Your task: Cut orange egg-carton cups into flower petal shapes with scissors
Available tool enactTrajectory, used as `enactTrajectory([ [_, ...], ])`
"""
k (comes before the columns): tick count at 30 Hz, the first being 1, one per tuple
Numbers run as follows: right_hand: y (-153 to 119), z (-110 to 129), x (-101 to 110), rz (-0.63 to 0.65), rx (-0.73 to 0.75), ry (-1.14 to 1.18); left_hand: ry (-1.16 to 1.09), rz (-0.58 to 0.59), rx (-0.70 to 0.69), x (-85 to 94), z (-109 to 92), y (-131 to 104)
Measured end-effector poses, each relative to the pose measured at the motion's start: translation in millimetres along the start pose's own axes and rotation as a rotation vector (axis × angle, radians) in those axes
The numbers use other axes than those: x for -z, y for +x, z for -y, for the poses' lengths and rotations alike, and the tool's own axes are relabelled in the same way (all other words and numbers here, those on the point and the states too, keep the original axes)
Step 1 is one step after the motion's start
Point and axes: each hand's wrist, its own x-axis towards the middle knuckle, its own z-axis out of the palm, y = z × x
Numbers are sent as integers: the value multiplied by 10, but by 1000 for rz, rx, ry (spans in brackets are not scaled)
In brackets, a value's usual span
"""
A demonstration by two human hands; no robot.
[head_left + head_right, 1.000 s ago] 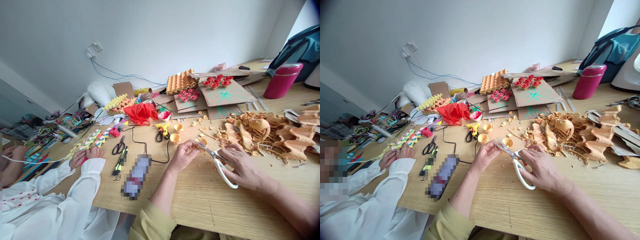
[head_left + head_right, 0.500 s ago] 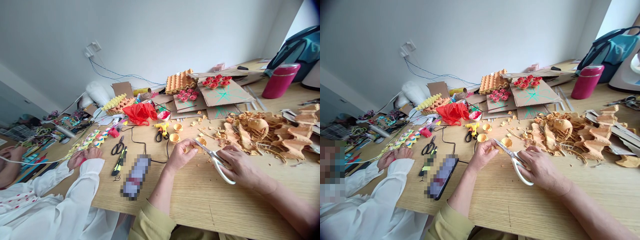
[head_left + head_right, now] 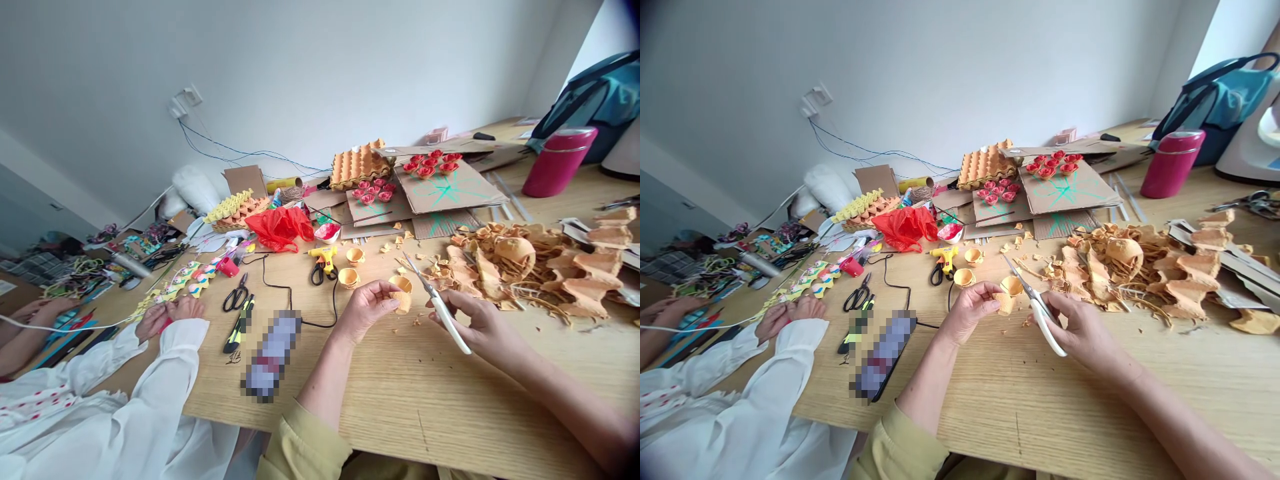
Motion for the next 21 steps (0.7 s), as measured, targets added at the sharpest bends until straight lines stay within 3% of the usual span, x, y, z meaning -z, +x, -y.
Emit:
enactTrajectory([
  [8, 10, -82, -22, 2, -93, 317, 93, 131, 98, -36, 79, -17],
  [13, 14, -89, -81, 90, -133, 424, 187, 195, 151, -76, 120, -16],
  [16, 5, -27, -129, 111, -160, 458, 217, 199, 115, -106, 115, -14],
  [21, 19, 19, -175, 56, -215, 528, 222, 88, -38, -154, 82, -30],
])
